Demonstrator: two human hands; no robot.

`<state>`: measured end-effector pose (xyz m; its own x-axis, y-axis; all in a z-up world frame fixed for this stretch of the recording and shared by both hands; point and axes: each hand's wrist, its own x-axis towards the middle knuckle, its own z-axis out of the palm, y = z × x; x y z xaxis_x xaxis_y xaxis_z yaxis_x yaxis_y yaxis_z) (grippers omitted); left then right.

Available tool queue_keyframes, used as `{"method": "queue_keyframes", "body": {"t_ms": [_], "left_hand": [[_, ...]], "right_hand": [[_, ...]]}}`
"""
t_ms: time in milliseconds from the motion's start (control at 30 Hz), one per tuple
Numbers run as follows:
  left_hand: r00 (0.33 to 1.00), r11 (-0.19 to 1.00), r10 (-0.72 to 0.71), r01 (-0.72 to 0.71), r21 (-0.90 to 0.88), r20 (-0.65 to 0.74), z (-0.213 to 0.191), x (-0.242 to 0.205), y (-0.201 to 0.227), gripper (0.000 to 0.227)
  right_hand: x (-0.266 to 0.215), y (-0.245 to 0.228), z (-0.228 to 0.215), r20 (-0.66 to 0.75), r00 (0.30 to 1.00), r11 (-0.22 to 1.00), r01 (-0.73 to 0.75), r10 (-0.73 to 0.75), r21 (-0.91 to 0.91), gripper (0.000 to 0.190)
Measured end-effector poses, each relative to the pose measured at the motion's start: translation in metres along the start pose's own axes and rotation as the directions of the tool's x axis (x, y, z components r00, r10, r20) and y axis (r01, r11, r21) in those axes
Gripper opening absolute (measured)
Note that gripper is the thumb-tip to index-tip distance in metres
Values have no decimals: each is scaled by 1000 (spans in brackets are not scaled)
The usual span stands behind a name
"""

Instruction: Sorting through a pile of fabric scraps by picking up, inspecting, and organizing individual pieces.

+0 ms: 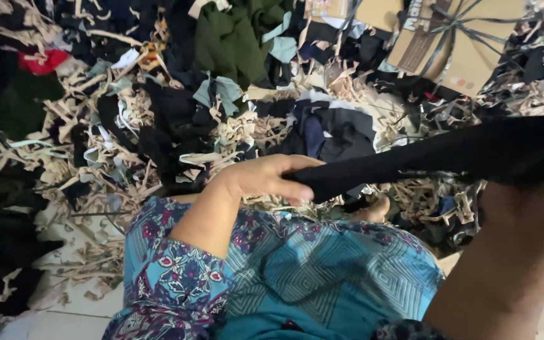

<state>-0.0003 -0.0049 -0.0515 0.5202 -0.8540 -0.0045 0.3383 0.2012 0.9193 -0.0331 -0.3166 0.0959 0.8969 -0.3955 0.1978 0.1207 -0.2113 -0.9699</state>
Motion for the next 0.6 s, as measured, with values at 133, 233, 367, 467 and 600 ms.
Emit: {"method": "queue_keyframes", "body": {"t_ms": [133, 233, 367, 467, 600], "left_hand": [[884, 974, -212, 224, -20, -416, 15, -1, 11, 48], [616, 669, -223, 660, 341, -756, 26, 6, 3, 45], [773, 835, 21, 336, 437, -634, 97, 13, 40, 65], [811, 822, 223, 142, 552, -541, 144, 26, 47, 92], [668, 658, 538, 48, 752, -514, 175, 60, 38, 117]], "right_hand": [[14, -29, 11, -36, 969, 808, -184, 246, 560, 53], [5, -26, -2, -83, 995, 981, 62, -47, 185, 9], [-4, -48, -2, 325, 925, 981, 187, -195, 55, 16], [-8, -55, 4, 355, 914, 980, 180, -199, 86, 15], [-19, -60, 12, 334, 919, 966, 144, -211, 214, 20]]}}
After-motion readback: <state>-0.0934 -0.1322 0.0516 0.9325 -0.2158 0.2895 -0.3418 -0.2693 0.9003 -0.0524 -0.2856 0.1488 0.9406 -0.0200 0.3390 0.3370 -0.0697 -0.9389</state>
